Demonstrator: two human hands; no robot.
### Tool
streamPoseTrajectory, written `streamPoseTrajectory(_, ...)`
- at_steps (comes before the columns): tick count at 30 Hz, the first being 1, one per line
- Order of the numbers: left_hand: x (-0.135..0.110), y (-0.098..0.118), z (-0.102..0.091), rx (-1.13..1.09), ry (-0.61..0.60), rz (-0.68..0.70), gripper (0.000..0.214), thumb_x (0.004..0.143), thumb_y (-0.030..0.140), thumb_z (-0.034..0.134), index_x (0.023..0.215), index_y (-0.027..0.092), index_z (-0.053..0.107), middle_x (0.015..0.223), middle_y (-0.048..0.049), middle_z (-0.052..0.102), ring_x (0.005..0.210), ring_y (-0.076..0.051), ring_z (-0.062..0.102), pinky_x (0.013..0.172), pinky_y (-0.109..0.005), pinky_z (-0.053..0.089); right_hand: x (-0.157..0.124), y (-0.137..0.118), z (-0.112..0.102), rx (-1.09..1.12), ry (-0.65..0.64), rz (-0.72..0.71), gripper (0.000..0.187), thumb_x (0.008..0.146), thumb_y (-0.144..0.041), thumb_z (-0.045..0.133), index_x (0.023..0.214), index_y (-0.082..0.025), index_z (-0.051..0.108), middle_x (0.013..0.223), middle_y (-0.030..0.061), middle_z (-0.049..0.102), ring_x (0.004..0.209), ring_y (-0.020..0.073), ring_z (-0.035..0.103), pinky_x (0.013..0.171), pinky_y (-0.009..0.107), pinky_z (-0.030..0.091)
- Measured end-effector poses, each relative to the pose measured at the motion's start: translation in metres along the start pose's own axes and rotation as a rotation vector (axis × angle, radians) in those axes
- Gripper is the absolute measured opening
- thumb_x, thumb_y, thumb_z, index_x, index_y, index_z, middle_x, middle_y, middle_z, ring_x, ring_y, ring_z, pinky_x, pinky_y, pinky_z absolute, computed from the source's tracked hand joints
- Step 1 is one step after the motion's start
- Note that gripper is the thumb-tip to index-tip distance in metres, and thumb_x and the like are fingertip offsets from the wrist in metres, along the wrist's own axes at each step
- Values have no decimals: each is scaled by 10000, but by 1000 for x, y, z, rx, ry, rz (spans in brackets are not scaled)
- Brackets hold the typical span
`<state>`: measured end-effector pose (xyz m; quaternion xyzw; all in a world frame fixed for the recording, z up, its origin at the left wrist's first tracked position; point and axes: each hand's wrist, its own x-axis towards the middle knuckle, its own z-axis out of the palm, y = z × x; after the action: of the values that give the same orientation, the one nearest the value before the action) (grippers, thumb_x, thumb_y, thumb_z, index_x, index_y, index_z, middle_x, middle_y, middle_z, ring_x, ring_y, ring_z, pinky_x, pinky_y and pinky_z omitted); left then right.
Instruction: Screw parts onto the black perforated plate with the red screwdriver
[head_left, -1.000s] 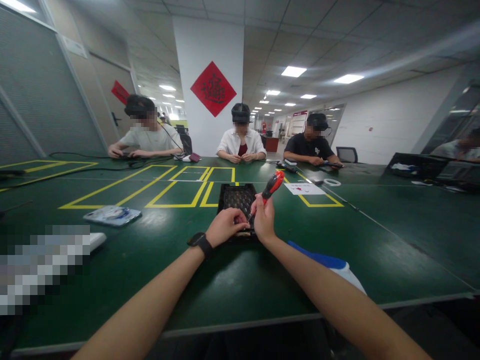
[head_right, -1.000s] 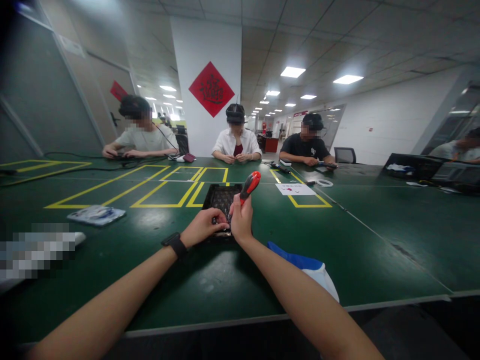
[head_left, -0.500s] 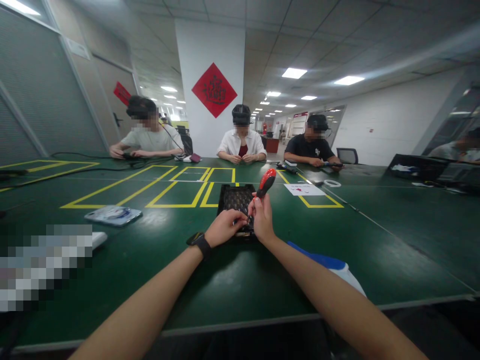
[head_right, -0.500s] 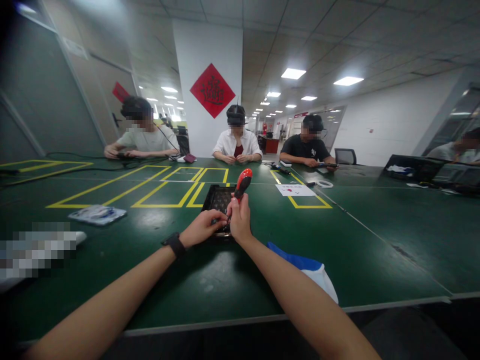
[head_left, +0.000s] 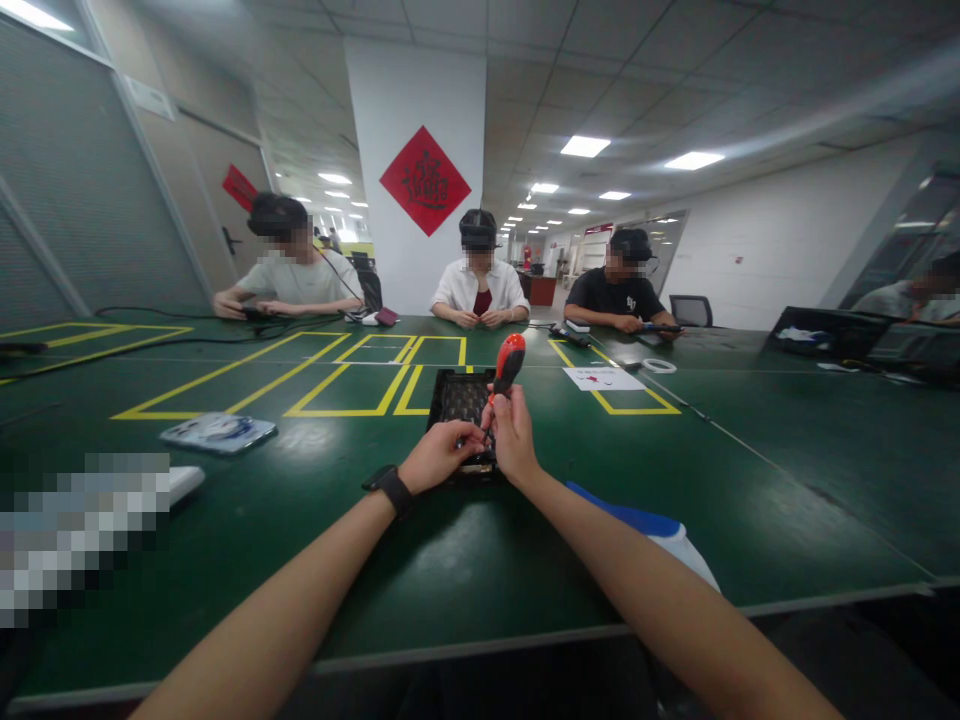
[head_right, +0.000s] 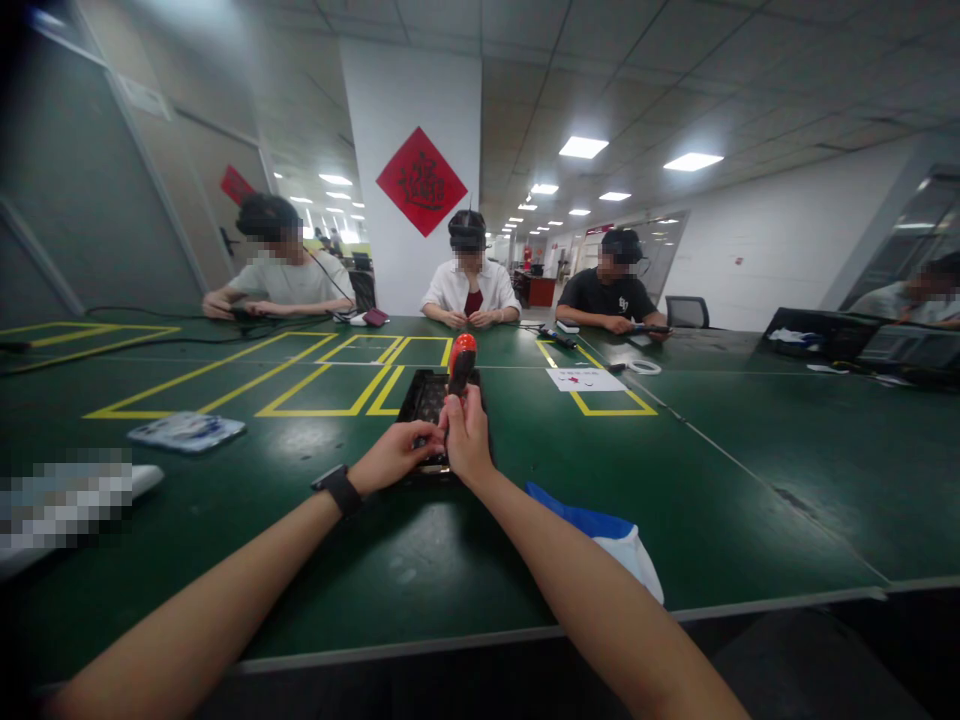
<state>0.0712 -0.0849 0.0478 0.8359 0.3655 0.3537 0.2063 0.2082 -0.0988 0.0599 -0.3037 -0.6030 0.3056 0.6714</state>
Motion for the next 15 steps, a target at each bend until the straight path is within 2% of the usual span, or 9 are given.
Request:
streamPoseTrajectory(4, 1, 2, 0, -10, 20, 30, 207, 776, 317, 533, 873, 162, 632, 825, -35, 640, 764, -149, 560, 741, -262, 427, 0, -1, -1, -7, 12, -16, 293, 860, -409, 366, 1027, -198, 480, 608, -48, 470, 510, 78, 422, 509, 194, 369)
streamPoseTrajectory(10, 1, 2, 1, 19, 17, -14, 215, 734, 371, 585, 748, 156, 579, 682, -1, 590, 640, -124, 524, 625, -234, 417, 1, 1, 0, -46, 71, -23, 263, 870, -388, 360, 1010, -203, 483, 587, -53, 484, 518, 81, 440, 557, 207, 384)
streamPoseTrajectory(15, 0, 2, -1, 56, 31, 17, 191, 760, 344, 562, 776, 156, 587, 741, -18, 602, 694, -135, 532, 672, -244, 415, 2, -7, 1, 7, 54, -38, 259, 872, -355, 344, 1036, -192, 461, 787, 16, 600, 741, 121, 553, 694, 262, 438)
